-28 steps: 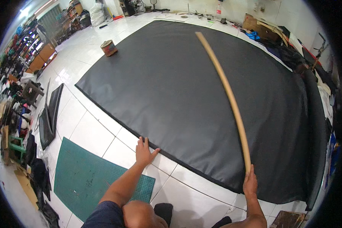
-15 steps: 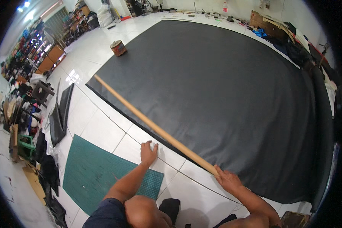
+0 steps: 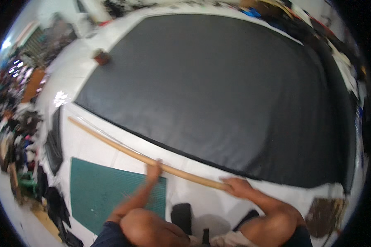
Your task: The person cuts a large piece of black fabric using shears, then smooths and aligns the edges.
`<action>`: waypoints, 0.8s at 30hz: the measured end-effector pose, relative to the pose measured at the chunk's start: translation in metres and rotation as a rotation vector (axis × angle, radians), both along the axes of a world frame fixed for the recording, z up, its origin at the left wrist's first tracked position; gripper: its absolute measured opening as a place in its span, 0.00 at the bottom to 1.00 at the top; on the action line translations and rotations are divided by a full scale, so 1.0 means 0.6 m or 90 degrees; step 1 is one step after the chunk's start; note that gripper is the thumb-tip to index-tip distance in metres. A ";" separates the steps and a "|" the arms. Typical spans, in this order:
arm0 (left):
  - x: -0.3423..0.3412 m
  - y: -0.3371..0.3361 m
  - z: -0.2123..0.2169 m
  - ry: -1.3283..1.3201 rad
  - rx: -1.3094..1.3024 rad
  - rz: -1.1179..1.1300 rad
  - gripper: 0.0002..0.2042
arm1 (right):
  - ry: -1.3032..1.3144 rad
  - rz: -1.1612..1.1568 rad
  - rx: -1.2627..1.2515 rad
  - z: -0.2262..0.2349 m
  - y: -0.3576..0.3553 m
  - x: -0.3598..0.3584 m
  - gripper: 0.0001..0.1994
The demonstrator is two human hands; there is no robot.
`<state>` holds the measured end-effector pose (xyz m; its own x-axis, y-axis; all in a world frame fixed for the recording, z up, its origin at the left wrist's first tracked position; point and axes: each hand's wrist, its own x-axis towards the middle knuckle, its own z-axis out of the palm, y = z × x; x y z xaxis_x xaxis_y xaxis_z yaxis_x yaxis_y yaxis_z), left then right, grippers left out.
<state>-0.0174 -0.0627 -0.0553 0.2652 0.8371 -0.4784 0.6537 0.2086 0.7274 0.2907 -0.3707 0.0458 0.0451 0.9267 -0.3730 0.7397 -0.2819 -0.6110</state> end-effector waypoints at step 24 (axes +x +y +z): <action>0.173 0.024 0.111 0.191 0.305 -0.492 0.31 | -0.393 -0.562 -0.115 -0.055 -0.339 0.210 0.36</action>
